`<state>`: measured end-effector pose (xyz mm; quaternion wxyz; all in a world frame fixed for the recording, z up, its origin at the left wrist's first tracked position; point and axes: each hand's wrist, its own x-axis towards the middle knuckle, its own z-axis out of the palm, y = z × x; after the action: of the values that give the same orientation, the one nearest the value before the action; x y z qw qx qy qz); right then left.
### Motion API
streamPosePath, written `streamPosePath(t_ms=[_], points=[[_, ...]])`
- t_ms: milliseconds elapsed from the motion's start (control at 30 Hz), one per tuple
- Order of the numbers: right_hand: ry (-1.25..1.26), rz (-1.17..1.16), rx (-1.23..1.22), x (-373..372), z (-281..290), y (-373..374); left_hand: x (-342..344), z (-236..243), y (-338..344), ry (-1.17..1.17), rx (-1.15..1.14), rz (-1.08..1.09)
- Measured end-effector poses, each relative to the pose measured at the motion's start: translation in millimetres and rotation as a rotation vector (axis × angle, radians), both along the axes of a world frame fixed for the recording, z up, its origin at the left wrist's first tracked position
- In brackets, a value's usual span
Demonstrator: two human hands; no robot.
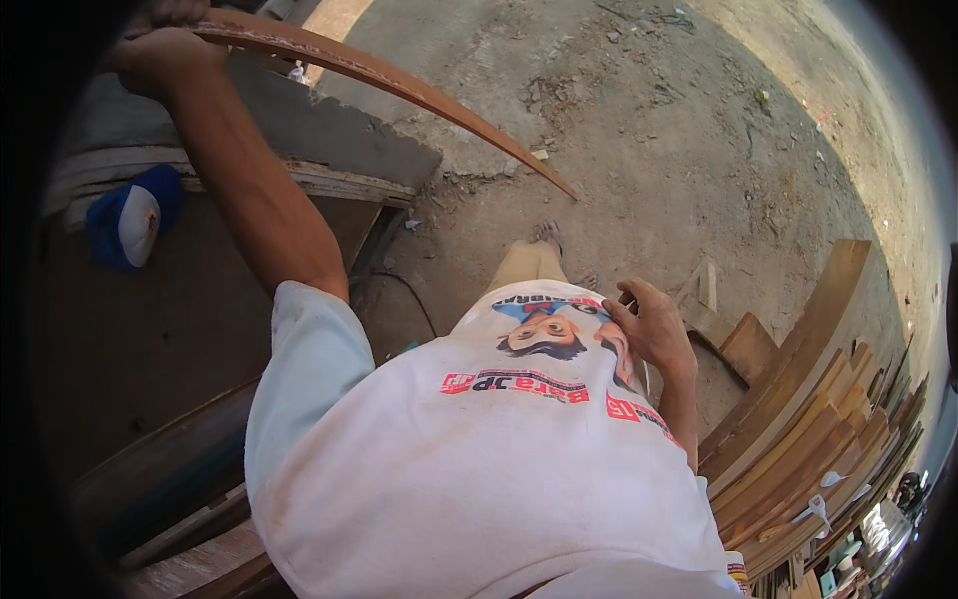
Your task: The person applies glue from a bottle onto the edge of a curved wooden plank. They then use a scraper to spread the glue evenly along the edge. The person repeats this process on another plank and places the treated pieces aside.
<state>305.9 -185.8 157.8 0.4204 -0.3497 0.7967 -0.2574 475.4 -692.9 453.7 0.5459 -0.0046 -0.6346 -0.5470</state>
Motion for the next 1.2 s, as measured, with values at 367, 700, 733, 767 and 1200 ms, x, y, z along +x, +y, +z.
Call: streamPosePath(t_ms=[367, 700, 733, 767, 1200], points=[[0.062, 0.091, 0.067, -51.2, 4.4, -88.2, -52.8, -36.5, 5.9, 0.157, -0.060, 0.156], [0.184, 0.352, -0.058, -96.2, 25.0, -276.9, -37.1, 40.3, -83.0, 0.204, -0.186, 0.715], [0.182, 0.388, -0.076, -98.3, 25.0, -294.9, -32.6, 53.4, -93.7, 0.198, -0.198, 0.760], [0.181, 0.422, -0.092, -101.9, 25.6, -313.4, -30.7, 67.3, -105.3, 0.192, -0.209, 0.802], [0.233, 0.762, -0.222, -157.6, -18.3, -503.3, -74.7, 67.1, -299.0, 0.055, -0.171, 1.046]])
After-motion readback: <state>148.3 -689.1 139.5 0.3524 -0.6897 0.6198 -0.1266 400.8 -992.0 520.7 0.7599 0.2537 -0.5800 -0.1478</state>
